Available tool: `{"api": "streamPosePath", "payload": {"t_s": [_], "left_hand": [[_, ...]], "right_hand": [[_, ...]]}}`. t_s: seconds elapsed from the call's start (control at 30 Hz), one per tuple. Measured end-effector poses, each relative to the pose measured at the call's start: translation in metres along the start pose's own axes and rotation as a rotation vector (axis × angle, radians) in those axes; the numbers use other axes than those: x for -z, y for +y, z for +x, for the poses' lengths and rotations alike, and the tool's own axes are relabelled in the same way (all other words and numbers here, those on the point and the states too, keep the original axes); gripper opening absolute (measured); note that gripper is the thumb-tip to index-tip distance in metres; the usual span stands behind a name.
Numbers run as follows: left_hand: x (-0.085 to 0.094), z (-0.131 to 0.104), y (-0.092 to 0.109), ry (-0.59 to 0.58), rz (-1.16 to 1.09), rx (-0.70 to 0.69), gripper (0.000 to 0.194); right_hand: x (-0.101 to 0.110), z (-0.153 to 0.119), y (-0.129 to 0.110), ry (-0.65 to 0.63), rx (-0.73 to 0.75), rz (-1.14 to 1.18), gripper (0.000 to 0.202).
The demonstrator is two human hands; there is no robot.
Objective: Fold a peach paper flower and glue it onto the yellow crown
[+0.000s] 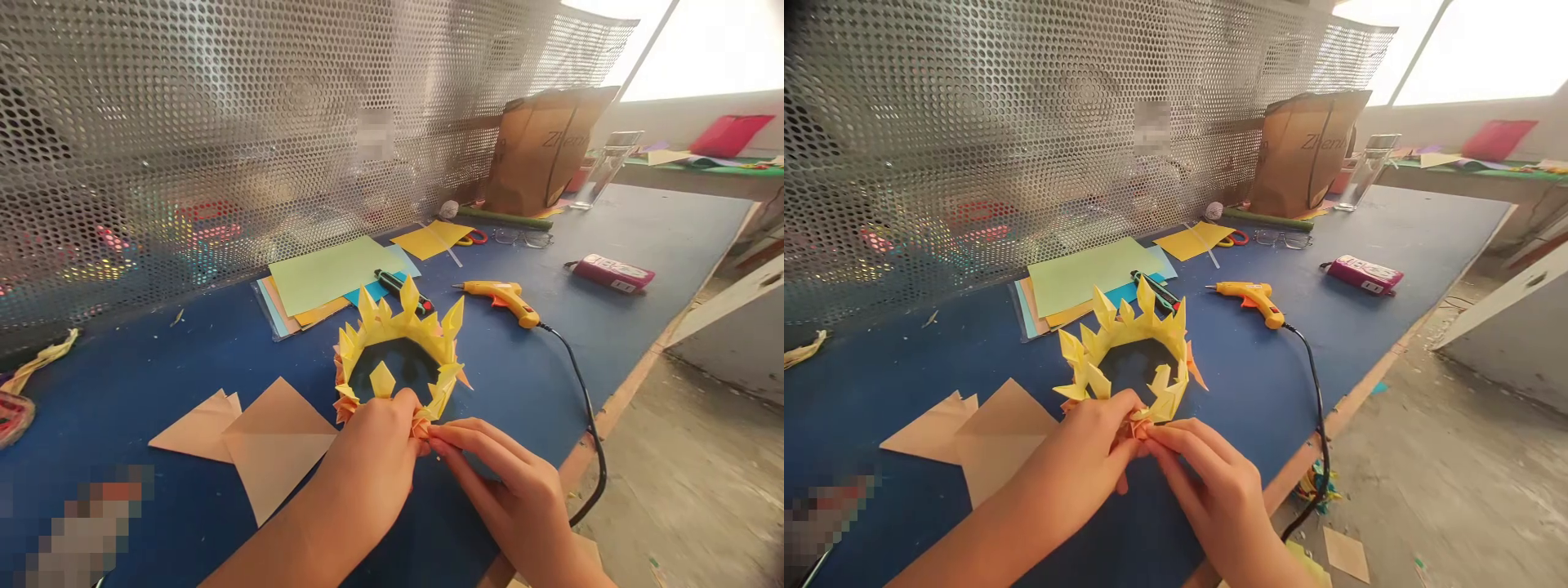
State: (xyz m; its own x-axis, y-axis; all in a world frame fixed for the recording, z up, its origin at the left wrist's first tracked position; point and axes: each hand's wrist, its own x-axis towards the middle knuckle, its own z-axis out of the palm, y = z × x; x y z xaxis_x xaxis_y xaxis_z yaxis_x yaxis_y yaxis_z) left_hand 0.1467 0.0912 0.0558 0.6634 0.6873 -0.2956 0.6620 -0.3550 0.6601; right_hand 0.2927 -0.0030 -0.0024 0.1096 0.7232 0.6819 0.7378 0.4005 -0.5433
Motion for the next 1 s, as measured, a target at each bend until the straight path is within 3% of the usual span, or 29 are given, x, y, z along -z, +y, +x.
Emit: {"api": "streamPosePath", "payload": {"t_s": [1.0], "left_hand": [[-0.0021,0.0016,-0.0034,-0.015,-0.035,-0.009,0.013]], "right_hand": [[-0.0037,-0.0060,0.0054,-0.014,0.065,-0.079,0.011]]}}
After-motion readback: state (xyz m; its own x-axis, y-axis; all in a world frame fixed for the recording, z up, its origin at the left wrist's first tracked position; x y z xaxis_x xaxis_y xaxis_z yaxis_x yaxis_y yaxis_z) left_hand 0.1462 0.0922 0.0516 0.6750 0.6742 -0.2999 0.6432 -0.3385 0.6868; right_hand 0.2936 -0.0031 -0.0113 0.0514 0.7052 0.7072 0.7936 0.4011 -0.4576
